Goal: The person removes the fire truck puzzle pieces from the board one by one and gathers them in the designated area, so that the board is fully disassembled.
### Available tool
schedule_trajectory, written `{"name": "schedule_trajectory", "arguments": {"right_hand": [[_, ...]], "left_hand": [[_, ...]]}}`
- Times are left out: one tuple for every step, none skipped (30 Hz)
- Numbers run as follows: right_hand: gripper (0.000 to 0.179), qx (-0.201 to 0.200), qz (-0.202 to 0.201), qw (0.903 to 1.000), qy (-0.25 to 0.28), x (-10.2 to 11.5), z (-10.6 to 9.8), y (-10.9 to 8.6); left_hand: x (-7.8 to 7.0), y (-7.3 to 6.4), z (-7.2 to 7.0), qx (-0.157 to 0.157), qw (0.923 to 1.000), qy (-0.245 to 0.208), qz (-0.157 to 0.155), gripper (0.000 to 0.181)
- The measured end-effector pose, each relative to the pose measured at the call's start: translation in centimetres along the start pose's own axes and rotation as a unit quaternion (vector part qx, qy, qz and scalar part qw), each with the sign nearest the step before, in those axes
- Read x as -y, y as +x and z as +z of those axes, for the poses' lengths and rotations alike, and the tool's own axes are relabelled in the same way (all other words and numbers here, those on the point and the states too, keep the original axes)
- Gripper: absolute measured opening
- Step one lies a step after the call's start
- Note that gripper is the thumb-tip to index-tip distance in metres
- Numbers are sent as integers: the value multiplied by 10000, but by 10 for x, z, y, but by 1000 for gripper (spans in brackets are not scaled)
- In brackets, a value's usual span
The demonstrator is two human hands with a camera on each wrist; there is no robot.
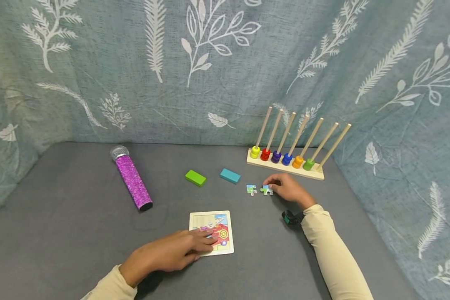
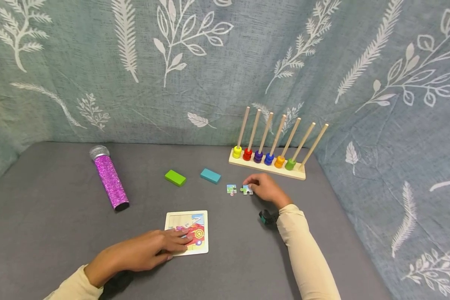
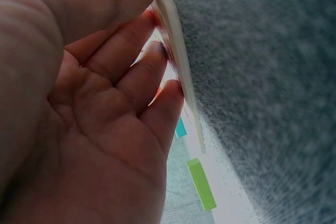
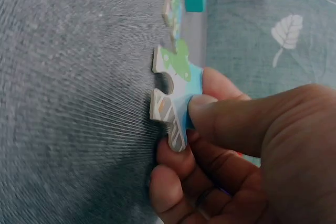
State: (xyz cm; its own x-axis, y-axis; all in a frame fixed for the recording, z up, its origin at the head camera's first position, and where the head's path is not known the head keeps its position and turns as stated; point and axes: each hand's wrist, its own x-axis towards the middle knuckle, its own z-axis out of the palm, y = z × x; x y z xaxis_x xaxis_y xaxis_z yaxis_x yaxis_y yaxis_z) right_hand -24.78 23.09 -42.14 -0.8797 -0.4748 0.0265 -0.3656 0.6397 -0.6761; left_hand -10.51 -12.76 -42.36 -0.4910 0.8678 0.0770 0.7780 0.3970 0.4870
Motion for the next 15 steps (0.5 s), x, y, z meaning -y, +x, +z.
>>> {"name": "schedule_trajectory", "arguments": {"right_hand": [[17, -21, -10, 10000, -42, -1, 1, 1], [17, -43, 1, 10000, -89, -1, 2, 1], [17, -63, 15, 9999, -145, -1, 4, 1], [17, -87, 31, 9998, -200, -2, 5, 2], [16, -111, 56, 9997, -225, -1, 5, 2], [16, -135, 51, 9995, -265, -1, 6, 2], [16, -159, 58, 9994, -287, -1, 6, 3], [16, -185, 69, 9993, -307, -1, 6, 4], [15, -202, 60, 9992, -328, -1, 7, 4], [15, -203, 59, 9992, -346, -1, 7, 5], [15, -195, 62, 9991, -360, 0, 6, 5], [15, -188, 63, 9991, -379, 0, 6, 6], [15, -190, 101, 9990, -385, 0, 6, 6], [15, -188, 139, 9990, -387, 0, 6, 7], [15, -185, 186, 9989, -384, 0, 6, 7]], "left_hand": [[0, 0, 0, 0, 10000, -10, 24, 35], [0, 0, 1, 6, 10000, -41, 32, 35], [0, 0, 1, 9, 10000, -63, 40, 35], [1, 0, 1, 11, 10000, -71, 63, 36], [1, 0, 1, 18, 9999, -104, 59, 36], [1, 0, 1, 26, 9999, -112, 55, 37], [1, 0, 1, 24, 9999, -115, 55, 37], [1, 0, 1, 33, 9999, -130, 44, 37], [1, 0, 1, 47, 9999, -138, 35, 38], [1, 0, 0, 65, 9999, -155, 14, 38], [2, 0, -1, 97, 9998, -187, -26, 38], [2, 0, -1, 126, 9997, -202, -54, 38], [2, 1, -2, 151, 9996, -222, -84, 38], [2, 1, -2, 166, 9996, -220, -94, 38], [2, 1, -2, 174, 9996, -219, -98, 38]]}}
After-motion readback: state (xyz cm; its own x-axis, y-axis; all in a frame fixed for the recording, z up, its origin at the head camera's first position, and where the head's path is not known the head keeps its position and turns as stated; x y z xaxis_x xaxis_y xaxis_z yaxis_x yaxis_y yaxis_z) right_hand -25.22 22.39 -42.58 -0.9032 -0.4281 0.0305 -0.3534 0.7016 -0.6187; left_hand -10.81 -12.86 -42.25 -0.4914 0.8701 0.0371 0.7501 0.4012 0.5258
